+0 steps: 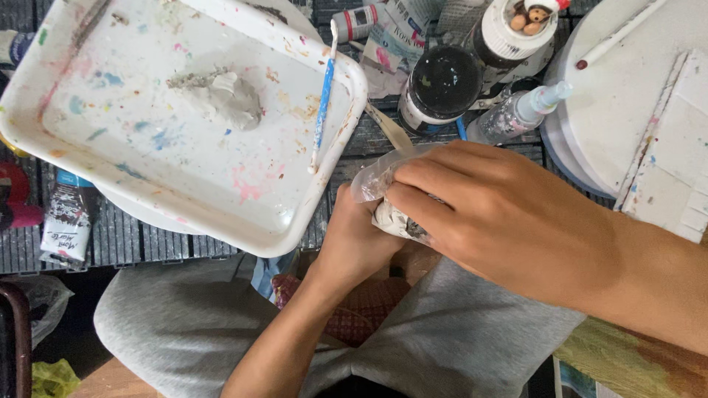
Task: The person opens a plastic bag containing a white clay-like material and removes a lump. They knead and shape the material by hand over a paint-splattered tray, occasionally using a small brush to apply liquid to the surface. The person continues to roll and smooth the clay into a cohesive ball.
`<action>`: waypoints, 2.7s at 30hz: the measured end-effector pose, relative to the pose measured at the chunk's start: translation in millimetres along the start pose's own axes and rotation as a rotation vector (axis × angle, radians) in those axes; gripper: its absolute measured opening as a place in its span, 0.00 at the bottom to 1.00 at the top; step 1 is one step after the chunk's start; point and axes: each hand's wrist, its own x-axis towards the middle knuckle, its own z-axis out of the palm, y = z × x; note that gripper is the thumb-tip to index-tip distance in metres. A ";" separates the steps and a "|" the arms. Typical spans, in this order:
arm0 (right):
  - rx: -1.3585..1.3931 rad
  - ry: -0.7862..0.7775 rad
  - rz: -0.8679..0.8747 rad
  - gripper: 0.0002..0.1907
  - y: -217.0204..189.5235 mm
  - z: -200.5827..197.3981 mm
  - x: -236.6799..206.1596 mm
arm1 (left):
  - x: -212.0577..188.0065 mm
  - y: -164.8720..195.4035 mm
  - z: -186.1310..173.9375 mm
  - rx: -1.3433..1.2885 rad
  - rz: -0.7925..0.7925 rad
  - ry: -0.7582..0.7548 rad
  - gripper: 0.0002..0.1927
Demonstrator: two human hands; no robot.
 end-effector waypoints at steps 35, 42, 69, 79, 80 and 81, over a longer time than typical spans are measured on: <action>-0.349 0.105 0.071 0.24 -15.4 7.9 -10.9 | 5.2 -27.1 6.3 -0.007 0.094 -0.033 0.20; -0.517 -0.065 0.016 0.23 -24.1 13.6 -14.2 | -1.4 -21.0 2.6 0.044 0.233 -0.141 0.26; 0.257 -0.774 0.336 0.16 54.2 -7.2 55.3 | -8.4 -38.6 1.2 0.076 0.155 -0.191 0.21; 0.025 -0.215 0.030 0.19 11.6 -9.0 30.0 | -5.3 -11.8 6.4 -0.062 -0.214 -0.133 0.12; -0.037 -0.193 0.035 0.21 8.7 -4.4 18.9 | -5.4 -9.5 8.7 -0.081 -0.334 -0.156 0.11; -0.093 -0.171 0.042 0.22 6.6 0.7 8.0 | -6.0 -8.0 10.1 -0.101 -0.460 -0.182 0.10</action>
